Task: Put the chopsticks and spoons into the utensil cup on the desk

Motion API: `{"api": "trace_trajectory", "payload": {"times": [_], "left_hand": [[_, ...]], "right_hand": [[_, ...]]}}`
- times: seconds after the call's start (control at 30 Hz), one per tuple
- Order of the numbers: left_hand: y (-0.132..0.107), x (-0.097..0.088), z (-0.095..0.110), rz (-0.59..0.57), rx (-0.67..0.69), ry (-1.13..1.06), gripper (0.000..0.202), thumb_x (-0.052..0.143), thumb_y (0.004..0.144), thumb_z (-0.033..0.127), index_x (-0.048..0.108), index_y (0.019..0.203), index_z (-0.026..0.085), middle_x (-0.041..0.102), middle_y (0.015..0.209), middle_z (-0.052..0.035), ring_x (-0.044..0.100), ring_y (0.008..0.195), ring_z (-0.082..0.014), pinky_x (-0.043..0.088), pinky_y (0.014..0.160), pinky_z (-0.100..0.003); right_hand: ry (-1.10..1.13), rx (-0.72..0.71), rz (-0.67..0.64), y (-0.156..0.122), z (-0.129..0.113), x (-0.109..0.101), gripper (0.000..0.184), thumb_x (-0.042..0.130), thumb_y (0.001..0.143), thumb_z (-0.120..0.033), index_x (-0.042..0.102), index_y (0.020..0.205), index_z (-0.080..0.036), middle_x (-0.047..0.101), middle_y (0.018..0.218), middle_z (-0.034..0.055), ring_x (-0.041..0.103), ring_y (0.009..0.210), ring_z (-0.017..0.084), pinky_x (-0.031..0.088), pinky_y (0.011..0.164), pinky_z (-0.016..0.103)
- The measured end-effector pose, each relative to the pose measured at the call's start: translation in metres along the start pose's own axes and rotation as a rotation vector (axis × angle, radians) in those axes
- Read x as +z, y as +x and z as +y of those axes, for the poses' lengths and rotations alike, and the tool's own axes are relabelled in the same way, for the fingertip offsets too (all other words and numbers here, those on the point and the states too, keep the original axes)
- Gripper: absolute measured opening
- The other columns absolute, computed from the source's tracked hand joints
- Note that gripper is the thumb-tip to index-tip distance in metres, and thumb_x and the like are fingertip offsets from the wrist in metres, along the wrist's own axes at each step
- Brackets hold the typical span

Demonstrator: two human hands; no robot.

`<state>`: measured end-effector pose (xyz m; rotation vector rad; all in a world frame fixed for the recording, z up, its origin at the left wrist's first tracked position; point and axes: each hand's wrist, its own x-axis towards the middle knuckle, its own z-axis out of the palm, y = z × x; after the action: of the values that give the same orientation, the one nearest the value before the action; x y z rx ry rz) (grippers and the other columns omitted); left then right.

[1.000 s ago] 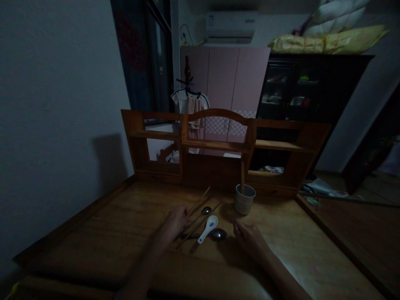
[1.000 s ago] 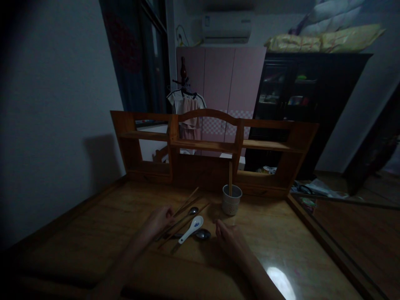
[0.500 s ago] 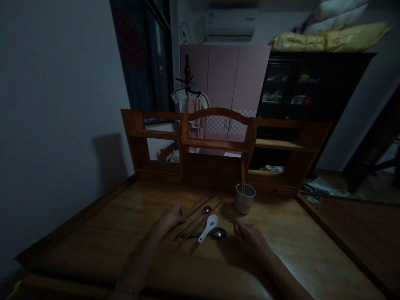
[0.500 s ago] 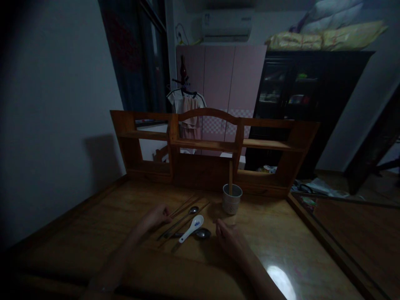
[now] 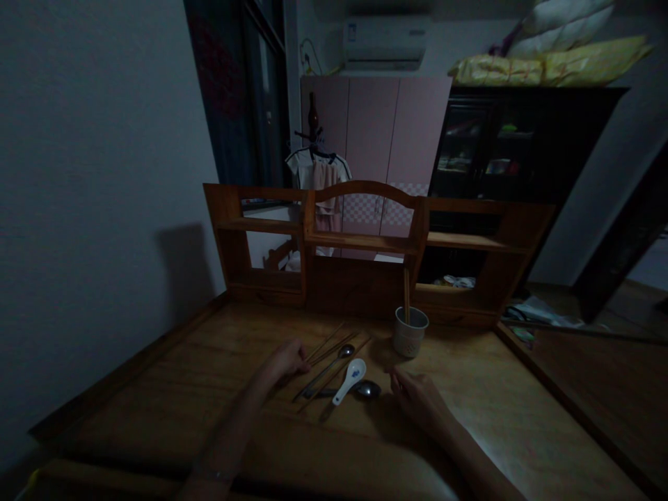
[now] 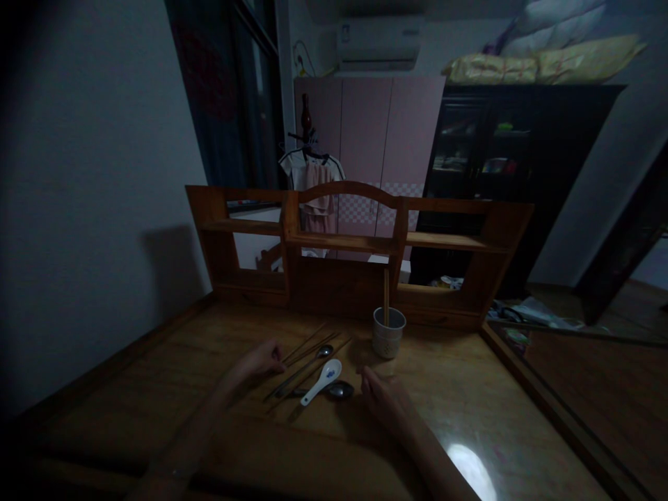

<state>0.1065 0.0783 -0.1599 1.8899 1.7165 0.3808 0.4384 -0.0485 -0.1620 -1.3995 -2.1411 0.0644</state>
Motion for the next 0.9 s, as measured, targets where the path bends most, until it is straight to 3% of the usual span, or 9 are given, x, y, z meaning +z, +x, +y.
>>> {"api": "trace_trajectory", "payload": {"times": [0.27, 0.53, 0.63, 0.73, 0.83, 0.9], "left_hand": [[-0.003, -0.008, 0.006, -0.055, 0.009, -0.063, 0.028, 0.076, 0.052, 0.022, 0.058, 0.073, 0.017, 0.061, 0.069, 0.0013, 0.057, 0.068, -0.0174, 0.034, 0.052, -0.022], [-0.018, -0.02, 0.013, 0.007, 0.157, -0.198, 0.017, 0.057, 0.076, 0.034, 0.055, 0.077, 0.017, 0.06, 0.077, -0.0014, 0.058, 0.076, -0.0171, 0.042, 0.065, -0.024], [-0.049, -0.033, 0.038, 0.058, 0.266, -0.263, 0.02, 0.05, 0.084, 0.037, 0.055, 0.087, 0.019, 0.06, 0.085, -0.0012, 0.057, 0.083, -0.0165, 0.043, 0.073, -0.023], [-0.102, -0.036, 0.079, 0.063, 0.36, -0.381, 0.024, 0.042, 0.09, 0.039, 0.055, 0.086, 0.02, 0.062, 0.082, -0.0011, 0.057, 0.077, -0.0164, 0.042, 0.071, -0.025], [-0.148, -0.015, 0.118, -0.037, 0.427, -0.492, 0.024, 0.038, 0.093, 0.035, 0.058, 0.098, 0.021, 0.065, 0.096, -0.0032, 0.058, 0.086, -0.0171, 0.043, 0.077, -0.025], [-0.163, 0.01, 0.134, -0.065, 0.431, -0.5, 0.022, 0.041, 0.092, 0.03, 0.06, 0.095, 0.021, 0.064, 0.1, -0.0047, 0.058, 0.089, -0.018, 0.042, 0.08, -0.026]], "right_hand": [[0.018, -0.009, 0.007, 0.001, -0.002, -0.002, 0.03, 0.034, 0.095, -0.018, 0.06, 0.111, -0.019, 0.073, 0.084, 0.0069, 0.068, 0.065, 0.017, 0.044, 0.06, 0.024], [0.025, -0.008, 0.0, -0.001, 0.001, 0.001, 0.031, 0.035, 0.095, -0.019, 0.06, 0.112, -0.018, 0.07, 0.073, 0.0053, 0.065, 0.059, 0.017, 0.041, 0.055, 0.024], [0.066, 0.014, 0.068, 0.001, -0.002, -0.001, 0.029, 0.037, 0.095, -0.023, 0.064, 0.102, -0.017, 0.068, 0.068, 0.0049, 0.061, 0.053, 0.015, 0.041, 0.052, 0.023], [0.261, 0.088, 0.175, 0.01, -0.022, -0.018, 0.026, 0.042, 0.095, -0.029, 0.064, 0.099, -0.016, 0.067, 0.073, 0.0055, 0.061, 0.057, 0.015, 0.044, 0.053, 0.023], [0.6, 0.183, 0.21, 0.018, -0.056, -0.052, 0.03, 0.05, 0.094, -0.036, 0.06, 0.117, -0.018, 0.067, 0.081, 0.0048, 0.061, 0.062, 0.015, 0.049, 0.056, 0.024], [0.725, 0.161, 0.22, 0.019, -0.078, -0.076, 0.033, 0.054, 0.092, -0.038, 0.059, 0.119, -0.019, 0.065, 0.081, 0.0033, 0.06, 0.061, 0.014, 0.049, 0.055, 0.024]]}}
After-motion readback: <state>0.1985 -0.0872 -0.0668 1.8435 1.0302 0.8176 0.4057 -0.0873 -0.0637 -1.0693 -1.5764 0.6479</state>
